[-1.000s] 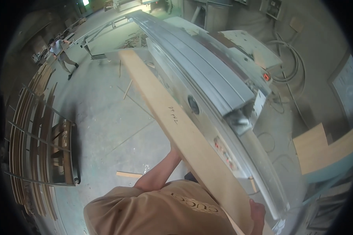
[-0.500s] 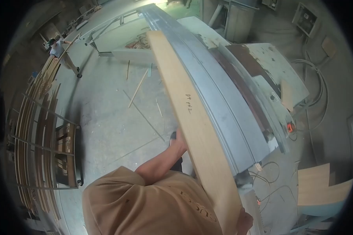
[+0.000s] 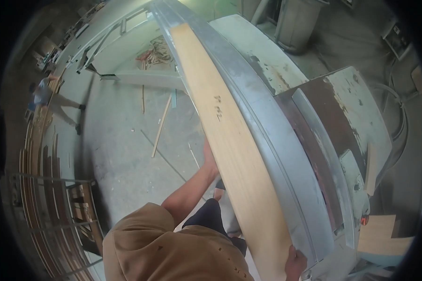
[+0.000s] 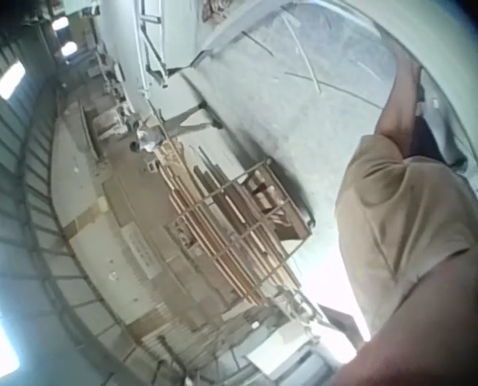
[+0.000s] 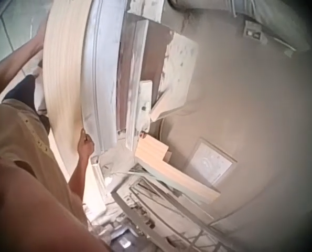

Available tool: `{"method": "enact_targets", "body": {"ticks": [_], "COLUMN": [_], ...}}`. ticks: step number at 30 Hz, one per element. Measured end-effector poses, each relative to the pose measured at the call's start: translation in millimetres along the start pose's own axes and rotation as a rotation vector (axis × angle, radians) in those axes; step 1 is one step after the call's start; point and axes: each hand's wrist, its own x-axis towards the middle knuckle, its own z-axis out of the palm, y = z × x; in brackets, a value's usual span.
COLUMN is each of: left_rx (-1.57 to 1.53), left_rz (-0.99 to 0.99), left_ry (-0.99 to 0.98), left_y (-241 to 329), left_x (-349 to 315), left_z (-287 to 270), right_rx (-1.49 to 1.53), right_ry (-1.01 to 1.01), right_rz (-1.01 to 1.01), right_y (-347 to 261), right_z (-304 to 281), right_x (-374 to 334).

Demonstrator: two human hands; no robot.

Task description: The recorder uses a large industrial sliding table saw to cut wooden planks and then moves them within the workshop.

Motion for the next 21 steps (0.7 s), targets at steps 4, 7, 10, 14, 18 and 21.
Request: {"method": "enact_targets", "body": {"ticks": [4,7,10,14,18,21], "left_rx": [-0.091,0.051,0.284,0.427,0.781,1.006], "left_rz": [-0.125,-0.12,-0.009,0.006,0.177,0.349], "left_ry": [-0.108,-0.053,0.06,0.088,0.287,0.258], "left_y": [40,28,20,72,85,96], "left_x": [42,57,61,103,130,148], "left_z": [4,4,-34,-6,27,5], "right_rx": [0.0,-0.074,0.056,0.187,0.046,0.263], "right_ry": [-0.08,-0.053,-0.127,-0.225,-0.012,0.567], "right_rz": [-0.036,-0.191,-0.173,-0.145,-0.19,-0.456], "right_y": [-117,-162,-263,-340,-364,-359], "right_z": [16,60,62,56,68,46], "right_x": [71,141,177,217,239,196]}}
